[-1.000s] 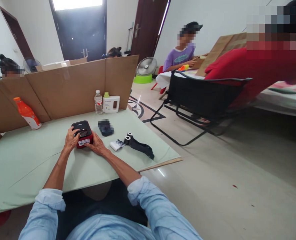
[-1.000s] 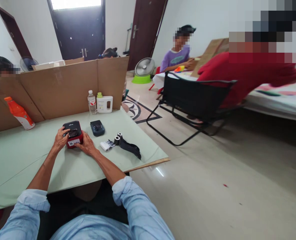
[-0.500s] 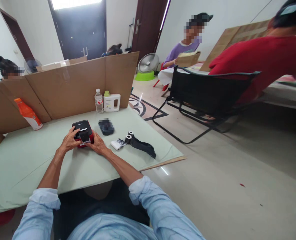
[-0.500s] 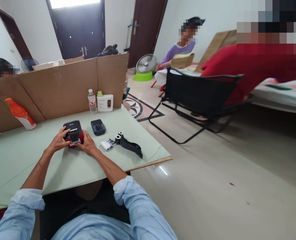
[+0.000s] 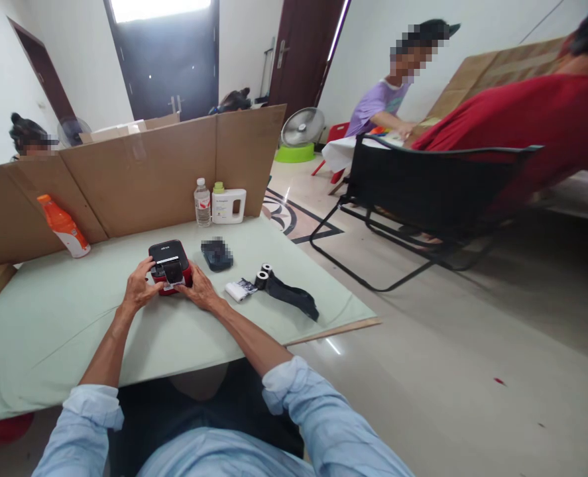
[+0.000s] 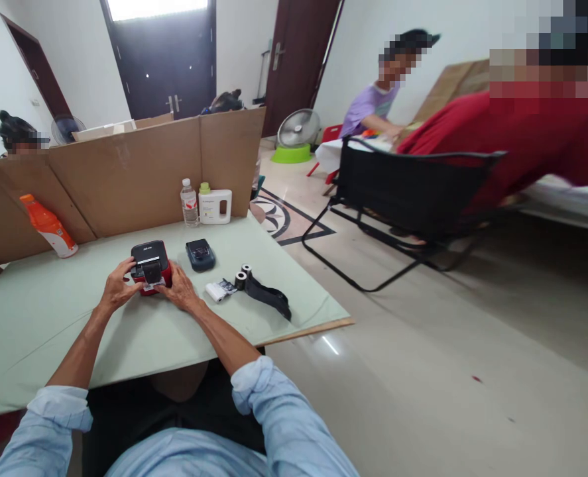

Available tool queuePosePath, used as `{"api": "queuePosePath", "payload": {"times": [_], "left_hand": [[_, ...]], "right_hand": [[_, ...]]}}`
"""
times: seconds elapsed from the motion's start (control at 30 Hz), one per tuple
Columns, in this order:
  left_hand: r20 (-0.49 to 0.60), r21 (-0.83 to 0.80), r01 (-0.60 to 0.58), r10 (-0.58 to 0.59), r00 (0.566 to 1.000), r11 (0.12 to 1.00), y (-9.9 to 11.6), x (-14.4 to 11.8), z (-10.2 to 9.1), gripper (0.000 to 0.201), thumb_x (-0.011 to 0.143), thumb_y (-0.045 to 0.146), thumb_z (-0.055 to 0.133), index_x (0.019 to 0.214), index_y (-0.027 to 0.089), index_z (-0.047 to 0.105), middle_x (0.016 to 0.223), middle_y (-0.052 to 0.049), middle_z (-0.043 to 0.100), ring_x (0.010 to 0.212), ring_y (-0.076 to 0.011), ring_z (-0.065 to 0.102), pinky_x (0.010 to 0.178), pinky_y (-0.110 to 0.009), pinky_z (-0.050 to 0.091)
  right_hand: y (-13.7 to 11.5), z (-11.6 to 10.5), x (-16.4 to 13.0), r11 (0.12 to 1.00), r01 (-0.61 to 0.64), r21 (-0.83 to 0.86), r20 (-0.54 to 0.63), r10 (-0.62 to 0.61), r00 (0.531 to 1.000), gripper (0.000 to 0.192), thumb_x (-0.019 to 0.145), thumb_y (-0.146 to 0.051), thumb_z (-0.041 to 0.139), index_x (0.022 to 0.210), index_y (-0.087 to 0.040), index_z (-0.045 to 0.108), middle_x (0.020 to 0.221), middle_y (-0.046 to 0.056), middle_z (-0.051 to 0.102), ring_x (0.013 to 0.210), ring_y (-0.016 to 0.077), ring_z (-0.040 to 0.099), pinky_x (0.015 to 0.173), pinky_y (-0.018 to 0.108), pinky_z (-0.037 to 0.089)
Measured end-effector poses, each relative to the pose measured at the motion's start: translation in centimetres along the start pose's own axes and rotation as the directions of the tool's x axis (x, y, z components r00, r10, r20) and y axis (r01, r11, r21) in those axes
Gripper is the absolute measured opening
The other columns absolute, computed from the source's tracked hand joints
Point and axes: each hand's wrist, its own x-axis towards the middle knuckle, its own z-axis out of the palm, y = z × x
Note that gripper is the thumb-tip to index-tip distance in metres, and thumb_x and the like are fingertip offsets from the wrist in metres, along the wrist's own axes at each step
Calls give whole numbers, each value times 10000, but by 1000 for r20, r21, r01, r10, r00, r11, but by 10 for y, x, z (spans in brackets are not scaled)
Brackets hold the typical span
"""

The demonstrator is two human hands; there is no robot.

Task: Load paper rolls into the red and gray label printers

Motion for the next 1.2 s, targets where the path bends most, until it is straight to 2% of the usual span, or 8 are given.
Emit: {"api": "queuePosePath", "payload": {"times": [0.17, 0.4, 0.73, 1.0, 1.2], "left_hand": [[-69, 79, -28, 34, 997, 996, 8, -10, 3, 454, 817, 321, 800, 1242, 202, 693, 1456, -144, 661, 1274, -319, 685, 963, -470, 655], [-52, 49, 38, -36, 998, 998, 10, -10, 6, 394, 811, 323, 785, 1184, 223, 708, 1466, -134, 642, 1311, -329, 652, 1041, -520, 618], [-56, 19, 69, -67, 996, 997, 14, -3, 3, 357, 733, 307, 813, 1053, 192, 703, 1436, -129, 620, 1120, -291, 714, 849, -419, 666], [-69, 89, 113, -107, 992, 990, 22, -6, 2, 331, 763, 273, 785, 1073, 207, 690, 1443, -119, 615, 1160, -302, 704, 906, -429, 652], [-95, 49, 93, -88, 992, 994, 22, -10, 1, 384, 769, 247, 787, 1133, 201, 676, 1412, -140, 645, 1218, -312, 683, 825, -407, 667]], "right_hand": [[2, 0, -1, 1000, 2, -20, 6, -2, 1000, 926, 876, -542, 777, 1629, -244, 326, 1522, 153, 549, 1415, 326, 528, 1194, 502, 427], [2, 3, -1, 999, -22, -37, 6, 22, 1000, 915, 870, -516, 787, 1623, -255, 337, 1508, 146, 561, 1404, 337, 533, 1176, 515, 442], [-3, 1, 0, 998, -44, -35, 14, 45, 999, 883, 867, -507, 793, 1596, -240, 372, 1463, 141, 583, 1375, 329, 548, 1165, 505, 444], [-4, 1, 0, 999, -38, -29, 11, 38, 999, 855, 870, -468, 790, 1589, -255, 379, 1438, 127, 600, 1347, 316, 569, 1149, 498, 456], [-4, 2, 1, 1000, -13, -7, 14, 13, 1000, 877, 868, -470, 789, 1599, -247, 358, 1490, 140, 572, 1392, 316, 539, 1175, 497, 441]]}}
